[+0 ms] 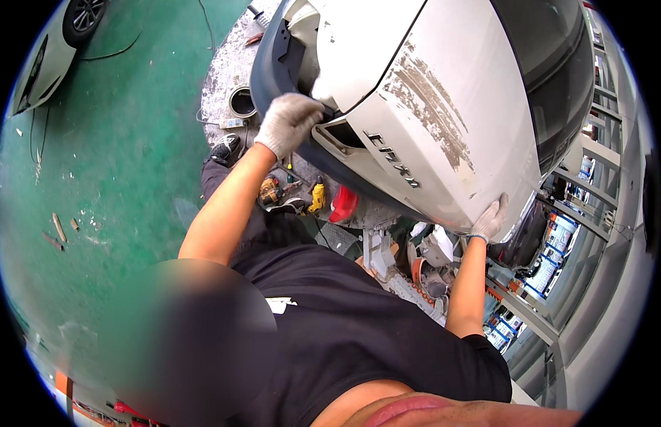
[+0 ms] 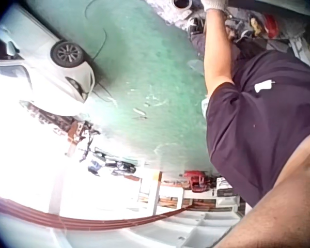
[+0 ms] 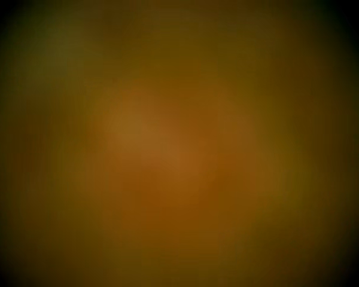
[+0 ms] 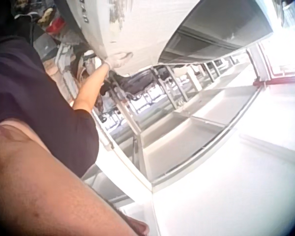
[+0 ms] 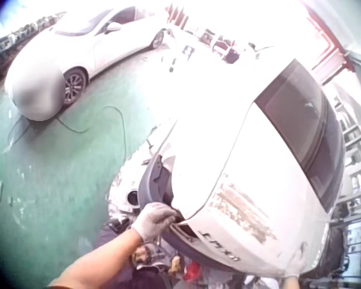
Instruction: The person installs a white car bumper onto a white vehicle in a garage. They align the bumper, insert fasteners by hand, and use a cordless drill to secure it in place.
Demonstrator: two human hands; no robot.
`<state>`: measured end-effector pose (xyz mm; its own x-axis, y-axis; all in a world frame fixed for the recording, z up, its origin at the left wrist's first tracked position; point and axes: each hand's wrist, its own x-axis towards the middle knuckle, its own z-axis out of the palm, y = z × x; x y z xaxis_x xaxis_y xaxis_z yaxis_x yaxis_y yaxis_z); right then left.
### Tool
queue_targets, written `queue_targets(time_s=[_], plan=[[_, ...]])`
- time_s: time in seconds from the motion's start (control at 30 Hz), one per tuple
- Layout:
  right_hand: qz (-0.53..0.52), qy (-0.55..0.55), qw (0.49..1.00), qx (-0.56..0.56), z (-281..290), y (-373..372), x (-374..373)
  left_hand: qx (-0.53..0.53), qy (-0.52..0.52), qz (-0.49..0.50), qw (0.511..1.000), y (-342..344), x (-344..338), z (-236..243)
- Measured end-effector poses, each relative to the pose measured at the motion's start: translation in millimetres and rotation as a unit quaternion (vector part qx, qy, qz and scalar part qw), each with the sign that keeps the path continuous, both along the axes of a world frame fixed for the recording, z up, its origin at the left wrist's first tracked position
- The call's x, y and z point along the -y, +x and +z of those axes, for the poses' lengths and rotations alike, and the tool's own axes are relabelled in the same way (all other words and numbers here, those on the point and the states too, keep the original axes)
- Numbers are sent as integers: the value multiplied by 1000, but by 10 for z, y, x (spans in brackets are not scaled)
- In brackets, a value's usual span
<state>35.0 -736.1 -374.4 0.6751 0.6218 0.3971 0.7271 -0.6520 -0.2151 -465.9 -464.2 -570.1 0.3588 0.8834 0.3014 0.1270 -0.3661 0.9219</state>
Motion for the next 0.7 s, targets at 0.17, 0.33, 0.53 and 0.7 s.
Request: queue_targets(time_s=[0.17,0.33,0.53,0.7], plan=[[-2,10,1000,0,8,-34,16,-62,42,86,994,-433,-291,-44],[-15,0,1000,0,-11,0,8,-225,101,-86,965,-416,-280,-46],[-75,6,997,-33,-62,-11,202,-320,145,-166,921,-24,-362,-10],[-145,29,987,-62,-160,-378,241,-353,136,-213,901,159,-513,139]])
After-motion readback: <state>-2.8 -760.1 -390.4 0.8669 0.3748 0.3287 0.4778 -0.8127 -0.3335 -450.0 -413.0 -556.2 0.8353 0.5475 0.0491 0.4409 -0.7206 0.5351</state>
